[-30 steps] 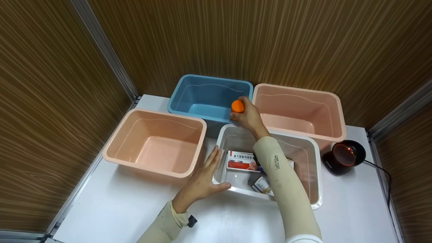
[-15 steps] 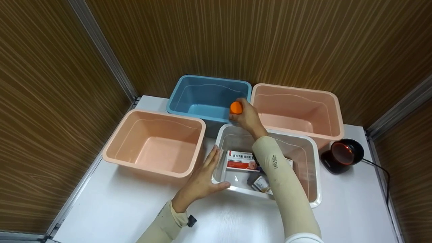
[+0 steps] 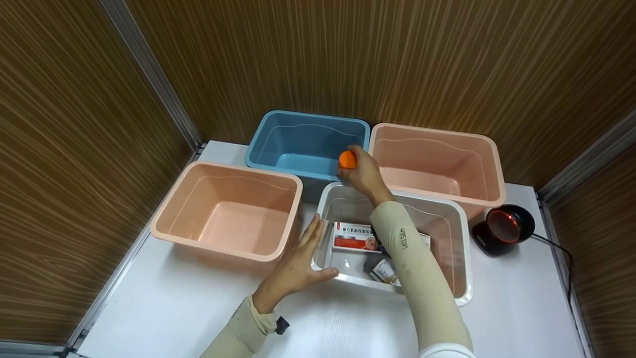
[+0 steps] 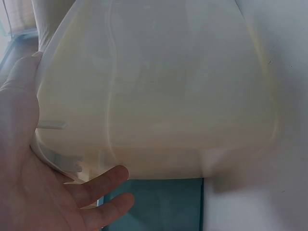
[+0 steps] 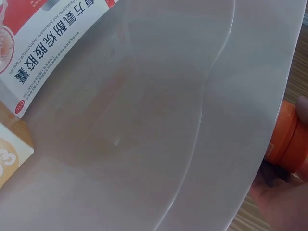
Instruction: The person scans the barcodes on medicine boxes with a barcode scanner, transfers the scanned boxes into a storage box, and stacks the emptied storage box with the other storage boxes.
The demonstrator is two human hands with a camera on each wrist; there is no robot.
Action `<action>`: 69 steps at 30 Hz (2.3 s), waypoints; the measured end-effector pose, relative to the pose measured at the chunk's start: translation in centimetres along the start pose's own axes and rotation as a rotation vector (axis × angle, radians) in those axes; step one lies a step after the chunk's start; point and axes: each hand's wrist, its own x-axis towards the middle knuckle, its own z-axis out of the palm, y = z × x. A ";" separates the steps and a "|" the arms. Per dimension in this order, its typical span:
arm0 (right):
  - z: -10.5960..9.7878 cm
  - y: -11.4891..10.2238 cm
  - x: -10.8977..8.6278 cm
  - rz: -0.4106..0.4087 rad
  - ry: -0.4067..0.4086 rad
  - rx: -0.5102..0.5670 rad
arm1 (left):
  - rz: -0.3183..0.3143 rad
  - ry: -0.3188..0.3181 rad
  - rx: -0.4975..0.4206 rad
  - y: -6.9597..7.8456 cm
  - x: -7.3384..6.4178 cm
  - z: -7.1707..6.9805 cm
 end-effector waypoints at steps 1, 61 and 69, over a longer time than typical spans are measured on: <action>0.0 0.0 0.0 -0.002 0.003 -0.004 | -0.001 -0.002 0.000 0.0 0.0 0.0; -9.1 1.0 -13.9 -0.209 0.034 0.100 | -0.042 -0.035 -0.037 -0.7 0.4 -0.7; -6.4 3.5 -12.9 -0.174 -0.239 0.138 | -0.036 -0.024 -0.042 -0.9 0.2 -0.8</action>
